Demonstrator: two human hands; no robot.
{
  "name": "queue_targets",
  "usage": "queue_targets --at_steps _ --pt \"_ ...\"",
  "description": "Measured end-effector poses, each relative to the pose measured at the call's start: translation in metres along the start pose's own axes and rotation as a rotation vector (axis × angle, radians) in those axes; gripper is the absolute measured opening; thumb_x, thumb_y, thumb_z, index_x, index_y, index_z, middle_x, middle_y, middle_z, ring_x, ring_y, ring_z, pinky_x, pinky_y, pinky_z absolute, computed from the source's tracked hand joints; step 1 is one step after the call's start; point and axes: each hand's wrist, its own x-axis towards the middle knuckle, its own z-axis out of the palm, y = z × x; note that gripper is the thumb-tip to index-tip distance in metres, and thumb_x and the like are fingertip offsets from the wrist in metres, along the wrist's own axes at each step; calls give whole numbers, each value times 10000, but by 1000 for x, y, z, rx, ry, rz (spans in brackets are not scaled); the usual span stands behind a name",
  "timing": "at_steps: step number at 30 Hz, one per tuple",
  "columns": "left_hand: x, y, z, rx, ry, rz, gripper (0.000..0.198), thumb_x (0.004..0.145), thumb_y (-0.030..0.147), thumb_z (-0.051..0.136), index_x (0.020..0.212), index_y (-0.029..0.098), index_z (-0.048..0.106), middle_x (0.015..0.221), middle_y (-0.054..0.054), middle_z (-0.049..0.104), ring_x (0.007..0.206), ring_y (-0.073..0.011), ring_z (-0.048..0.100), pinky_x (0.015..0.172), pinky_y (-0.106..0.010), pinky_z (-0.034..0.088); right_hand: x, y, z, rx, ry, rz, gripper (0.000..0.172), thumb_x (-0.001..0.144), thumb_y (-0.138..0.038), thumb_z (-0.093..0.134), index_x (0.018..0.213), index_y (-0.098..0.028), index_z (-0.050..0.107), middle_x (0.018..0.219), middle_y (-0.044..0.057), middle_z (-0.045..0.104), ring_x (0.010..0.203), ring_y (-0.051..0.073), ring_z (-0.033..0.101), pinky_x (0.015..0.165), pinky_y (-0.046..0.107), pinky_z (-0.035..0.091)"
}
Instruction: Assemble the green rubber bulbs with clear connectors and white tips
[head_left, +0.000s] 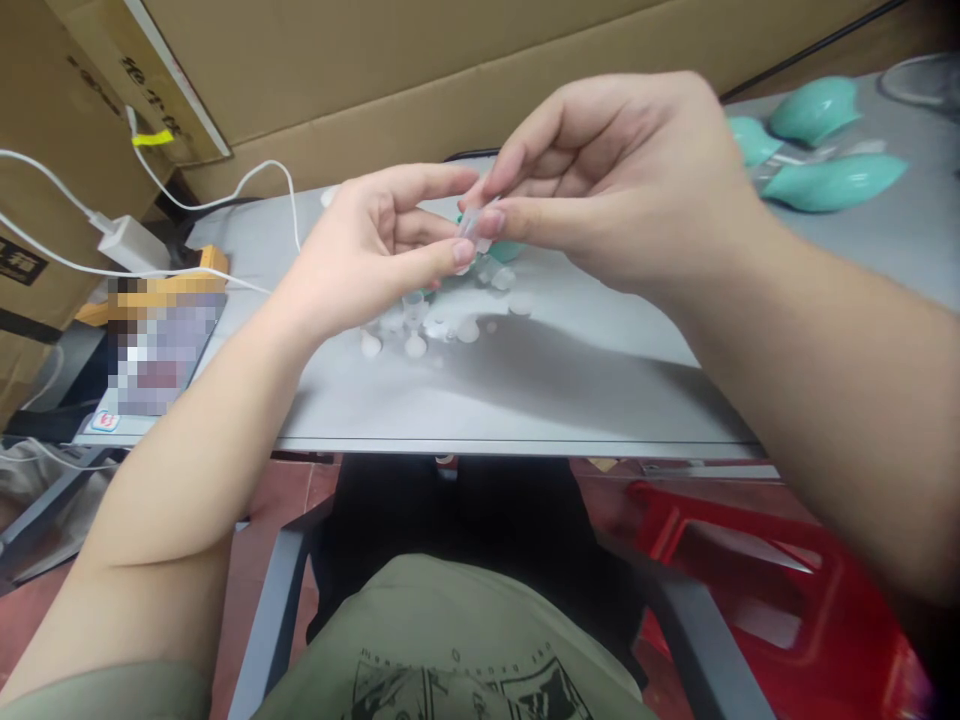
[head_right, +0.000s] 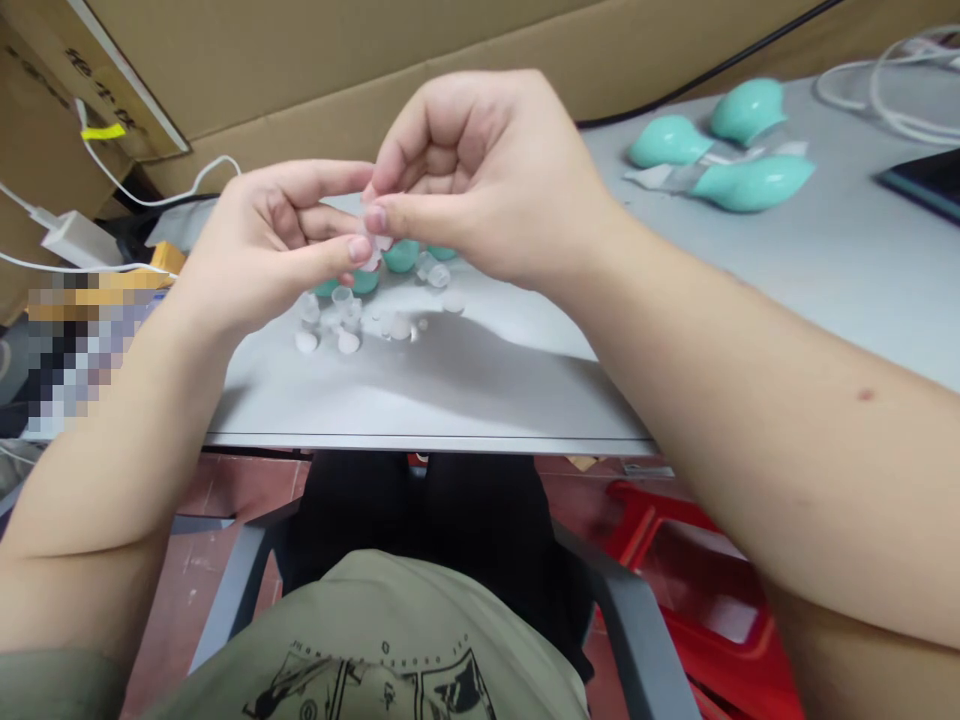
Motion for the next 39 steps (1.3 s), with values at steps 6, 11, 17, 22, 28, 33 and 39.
queue_targets --at_steps 6,11,17,22,28,33,39 --pt "4 3 0 -160 38 14 311 1070 89 867 1324 268 878 1011 17 900 1048 -222 930 1053 -403 803 -2 -1 3 -145 102 -60 295 819 -479 1136 934 -349 898 1000 -37 857 947 184 836 904 342 766" --pt "1 12 6 -206 66 -28 196 1079 108 838 1218 241 876 1055 22 898 1015 -189 927 981 -315 791 -12 3 16 -161 185 -64 150 950 -404 1035 1016 -325 926 1093 -23 883 1027 214 856 998 378 768" --pt "-2 10 6 -190 64 -77 146 1114 240 895 1257 246 868 1219 -71 914 1321 -332 886 1221 -495 726 -15 11 21 -263 276 -167 141 984 -413 998 968 -289 932 1038 -11 887 980 234 853 910 410 732" --pt "4 -5 5 -165 69 -29 246 1080 399 953 1277 282 862 1254 -81 923 1435 -389 830 1311 -591 683 -15 15 27 -235 309 -155 210 1000 -462 960 910 -283 897 1017 12 882 963 267 860 905 460 739" --pt "2 3 6 -158 57 -51 205 1085 380 957 1235 286 855 1239 -74 926 1414 -369 839 1337 -575 667 -12 13 31 -179 308 -171 193 994 -422 948 874 -286 881 980 -15 890 891 215 851 845 377 707" --pt "4 0 7 -210 64 -22 139 1070 205 914 1186 270 877 1031 -7 901 1066 -236 913 1114 -423 769 -9 14 26 -209 251 -143 233 956 -429 947 835 -269 829 888 -1 846 765 187 782 745 355 670" --pt "2 1 12 -336 43 29 149 1030 81 920 1044 229 915 893 18 895 804 -121 878 790 -208 753 -11 7 16 -334 135 -59 181 994 -389 834 852 -292 777 888 1 808 795 207 733 714 386 579"
